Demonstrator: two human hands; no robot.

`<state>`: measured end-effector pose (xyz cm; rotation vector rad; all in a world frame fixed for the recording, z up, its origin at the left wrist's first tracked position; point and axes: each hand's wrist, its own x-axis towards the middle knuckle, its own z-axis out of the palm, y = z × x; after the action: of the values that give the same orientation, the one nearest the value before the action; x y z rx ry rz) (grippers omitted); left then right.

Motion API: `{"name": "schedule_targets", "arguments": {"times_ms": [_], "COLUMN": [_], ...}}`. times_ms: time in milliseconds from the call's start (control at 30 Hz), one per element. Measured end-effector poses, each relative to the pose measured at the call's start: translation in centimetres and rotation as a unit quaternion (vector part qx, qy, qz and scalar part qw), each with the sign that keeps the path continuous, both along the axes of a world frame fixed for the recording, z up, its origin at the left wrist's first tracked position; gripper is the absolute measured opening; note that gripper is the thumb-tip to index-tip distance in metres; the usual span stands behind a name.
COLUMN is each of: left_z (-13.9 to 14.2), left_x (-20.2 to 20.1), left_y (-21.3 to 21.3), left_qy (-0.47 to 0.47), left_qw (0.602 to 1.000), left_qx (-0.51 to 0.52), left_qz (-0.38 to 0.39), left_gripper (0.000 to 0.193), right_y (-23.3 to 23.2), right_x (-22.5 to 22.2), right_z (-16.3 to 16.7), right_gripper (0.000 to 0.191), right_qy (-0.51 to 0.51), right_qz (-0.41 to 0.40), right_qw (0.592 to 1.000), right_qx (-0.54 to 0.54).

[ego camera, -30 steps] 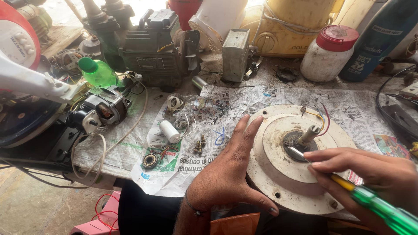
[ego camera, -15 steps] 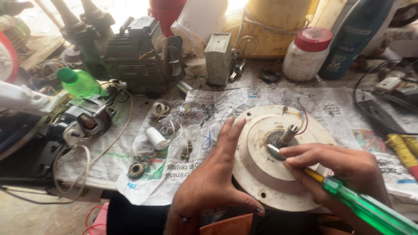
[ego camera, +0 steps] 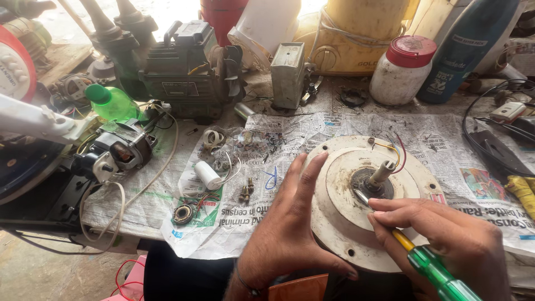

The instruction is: The person uses a screwdriver to scrape and clean the central shaft area of a circular motor component. They repeatedly scrape around the shaft and wires, occasionally rotating the component to access different sides.

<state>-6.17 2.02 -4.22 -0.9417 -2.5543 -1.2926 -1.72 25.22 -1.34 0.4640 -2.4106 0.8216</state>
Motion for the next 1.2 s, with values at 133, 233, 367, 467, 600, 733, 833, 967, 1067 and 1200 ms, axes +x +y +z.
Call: {"name": "schedule_targets", "arguments": {"times_ms": [133,233,367,467,600,733,833,967,1067,1200], "left_z": [-0.3,-0.5,-0.6,-1.0,-1.6,-1.8,-1.9,-2.0,-2.1,-2.2], "left_x": [1.5,3.2,5.4,6.2,6.3,6.4,6.5,6.5,6.5,6.5], "left_y": [1.2,3.0,5.7,7.0,7.3,7.8,7.8,7.6,7.6,7.5], "left_qy": [0.015,0.001,-0.029,0.006,0.022,0.024,0.026,0.033,0.057,0.026], "left_qw": [0.999,0.996,0.985,0.975,0.97,0.966,0.966,0.967,0.964,0.969], "left_qx": [0.0,0.016,0.02,0.049,0.061,0.04,0.033,0.034,0.04,0.044], "left_qz": [0.041,0.092,0.167,0.217,0.233,0.253,0.256,0.252,0.256,0.244], "left_gripper": [0.164,0.164,0.16,0.15,0.148,0.147,0.148,0.147,0.146,0.151], "right_y": [-0.2,-0.1,0.0,-0.1,-0.6,-0.7,-0.1,0.4,0.3,0.4], "right_x": [0.7,0.9,1.0,1.5,1.8,1.5,1.8,2.3,2.0,1.5], "right_z": [-0.7,-1.0,-1.1,-0.9,-0.7,-0.5,-0.4,-0.6,-0.4,0.5], "right_gripper": [0.014,0.014,0.013,0.014,0.012,0.014,0.012,0.013,0.013,0.015], "right_qy": [0.028,0.05,0.057,0.04,0.047,0.035,0.02,0.022,0.003,-0.002], "right_qz": [0.011,0.024,0.021,0.017,-0.008,-0.019,-0.014,-0.004,0.02,0.039], "right_qw": [0.999,0.998,0.997,0.998,0.999,0.999,1.0,1.0,1.0,0.999], "right_qx": [-0.021,-0.032,-0.039,-0.034,-0.024,-0.03,-0.012,0.017,0.015,-0.004]}}
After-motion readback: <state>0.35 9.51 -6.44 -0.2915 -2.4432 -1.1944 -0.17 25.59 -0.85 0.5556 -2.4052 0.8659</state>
